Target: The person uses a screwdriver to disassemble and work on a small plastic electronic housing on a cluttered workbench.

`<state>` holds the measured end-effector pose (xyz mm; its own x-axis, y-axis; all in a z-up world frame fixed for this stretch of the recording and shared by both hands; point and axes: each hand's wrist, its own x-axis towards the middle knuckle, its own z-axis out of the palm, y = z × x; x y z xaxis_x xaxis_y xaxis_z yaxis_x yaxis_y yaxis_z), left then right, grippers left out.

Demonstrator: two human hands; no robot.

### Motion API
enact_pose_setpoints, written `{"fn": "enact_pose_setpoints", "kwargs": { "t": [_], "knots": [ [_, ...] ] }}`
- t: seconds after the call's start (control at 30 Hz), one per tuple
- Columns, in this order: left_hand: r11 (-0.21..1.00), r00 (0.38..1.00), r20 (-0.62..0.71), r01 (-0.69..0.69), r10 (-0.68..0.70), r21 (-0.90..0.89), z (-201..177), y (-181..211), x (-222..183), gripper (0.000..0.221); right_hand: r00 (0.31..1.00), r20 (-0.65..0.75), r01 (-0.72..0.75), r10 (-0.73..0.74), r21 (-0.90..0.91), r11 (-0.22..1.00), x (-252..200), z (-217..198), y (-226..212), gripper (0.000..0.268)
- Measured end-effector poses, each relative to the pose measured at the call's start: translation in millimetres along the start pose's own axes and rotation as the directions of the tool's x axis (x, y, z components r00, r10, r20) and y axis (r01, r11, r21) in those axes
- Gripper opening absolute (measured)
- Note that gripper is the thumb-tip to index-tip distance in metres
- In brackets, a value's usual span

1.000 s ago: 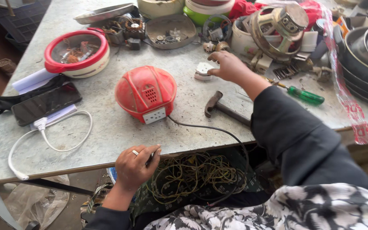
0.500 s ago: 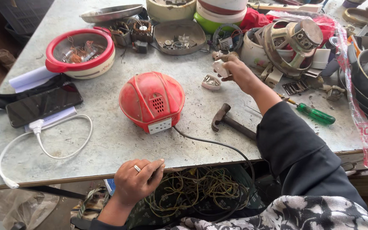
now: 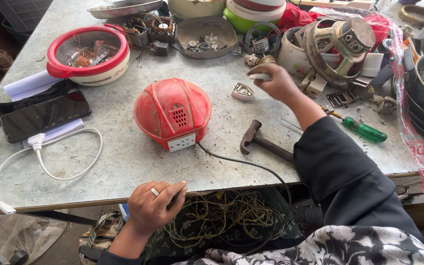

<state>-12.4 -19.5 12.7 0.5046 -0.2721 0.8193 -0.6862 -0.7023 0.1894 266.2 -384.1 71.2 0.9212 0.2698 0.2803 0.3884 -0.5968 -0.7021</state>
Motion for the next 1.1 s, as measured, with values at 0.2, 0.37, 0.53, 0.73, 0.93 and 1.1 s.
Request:
{"fn": "enact_pose_setpoints", "kwargs": {
  "t": [0.2, 0.37, 0.53, 0.73, 0.93, 1.1],
  "knots": [
    [1.0, 1.0, 0.021, -0.001, 0.001, 0.0, -1.0, 0.7, 1.1, 0.017, 0.989, 0.109, 0.112, -0.099, -0.118, 0.987, -6.7, 14.5, -31.8, 0.042],
    [1.0, 1.0, 0.021, 0.004, -0.004, 0.01, -2.6, 2.5, 2.2, 0.017, 0.971, 0.157, 0.205, -0.178, -0.181, 0.962, -3.5, 25.0, -33.5, 0.046],
    [1.0, 1.0, 0.01, 0.005, -0.005, -0.002, -2.0, 2.5, 3.2, 0.017, 0.99, 0.121, 0.075, -0.074, -0.006, 0.997, 1.6, 25.8, -21.9, 0.046],
    [1.0, 1.0, 0.017, 0.006, -0.006, -0.008, -2.6, 2.0, 1.7, 0.017, 0.994, 0.105, 0.008, -0.034, 0.241, 0.97, 8.6, 23.6, -3.8, 0.038],
    [1.0, 1.0, 0.004, -0.001, 0.001, -0.004, -2.7, 1.9, 1.2, 0.02, 0.995, 0.087, -0.083, 0.052, 0.415, 0.906, 6.6, 16.4, 0.7, 0.032],
    [1.0, 1.0, 0.015, 0.023, -0.023, -0.021, -2.6, 1.9, -0.2, 0.02, 0.968, 0.083, -0.23, 0.238, 0.677, 0.699, 1.2, 2.5, -18.4, 0.025]
  ]
}}
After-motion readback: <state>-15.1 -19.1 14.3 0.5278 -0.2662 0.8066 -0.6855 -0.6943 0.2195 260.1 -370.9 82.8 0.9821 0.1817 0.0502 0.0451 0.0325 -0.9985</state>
